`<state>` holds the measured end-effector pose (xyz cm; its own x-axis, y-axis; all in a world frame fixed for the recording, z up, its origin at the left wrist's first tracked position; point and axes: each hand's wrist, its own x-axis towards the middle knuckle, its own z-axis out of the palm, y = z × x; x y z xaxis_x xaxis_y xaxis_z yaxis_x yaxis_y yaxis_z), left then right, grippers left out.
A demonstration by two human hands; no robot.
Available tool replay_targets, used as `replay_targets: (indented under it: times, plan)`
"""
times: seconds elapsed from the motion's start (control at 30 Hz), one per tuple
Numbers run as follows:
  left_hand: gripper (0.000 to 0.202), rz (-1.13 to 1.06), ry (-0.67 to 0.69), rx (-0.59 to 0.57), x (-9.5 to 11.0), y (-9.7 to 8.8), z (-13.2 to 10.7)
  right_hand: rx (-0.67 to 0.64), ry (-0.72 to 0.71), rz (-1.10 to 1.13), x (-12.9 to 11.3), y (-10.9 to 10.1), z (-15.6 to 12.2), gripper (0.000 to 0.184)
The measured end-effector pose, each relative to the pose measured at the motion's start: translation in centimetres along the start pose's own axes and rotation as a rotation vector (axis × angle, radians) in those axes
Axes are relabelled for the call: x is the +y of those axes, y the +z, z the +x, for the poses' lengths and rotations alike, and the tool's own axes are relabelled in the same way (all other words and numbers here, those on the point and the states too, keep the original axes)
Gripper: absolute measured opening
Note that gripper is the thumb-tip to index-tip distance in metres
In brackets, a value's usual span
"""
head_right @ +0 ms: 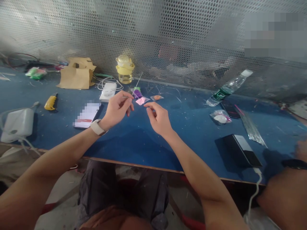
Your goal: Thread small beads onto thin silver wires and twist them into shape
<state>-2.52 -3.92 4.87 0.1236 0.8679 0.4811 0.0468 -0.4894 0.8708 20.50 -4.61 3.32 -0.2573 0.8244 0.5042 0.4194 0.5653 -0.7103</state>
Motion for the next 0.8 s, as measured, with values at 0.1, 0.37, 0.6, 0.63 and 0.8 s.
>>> replay_targets:
  times: [0.1, 0.37, 0.6, 0.63, 0.8]
  plan:
    - [0.005, -0.008, 0.020, 0.014, -0.3, 0.0, 0.2, -0.094, 0.076, 0.143, -0.2, 0.3, -0.2, 0.041]
    - [0.007, -0.207, -0.080, 0.047, -0.9, -0.3, 1.2, -0.066, 0.084, 0.156, 0.4, 0.4, -0.1, 0.027]
    - [0.033, -0.006, 0.066, 0.031, -0.9, -0.7, 1.0, -0.144, 0.109, 0.255, 0.3, 0.5, -0.1, 0.031]
    - [0.034, 0.035, 0.095, 0.057, -1.0, -0.8, 1.0, -0.163, 0.112, 0.267, 0.4, 0.5, -0.1, 0.031]
    - [0.034, 0.189, 0.206, 0.306, -1.4, -1.9, 2.0, -0.246, 0.121, 0.326, 0.7, -0.3, 0.2, 0.042]
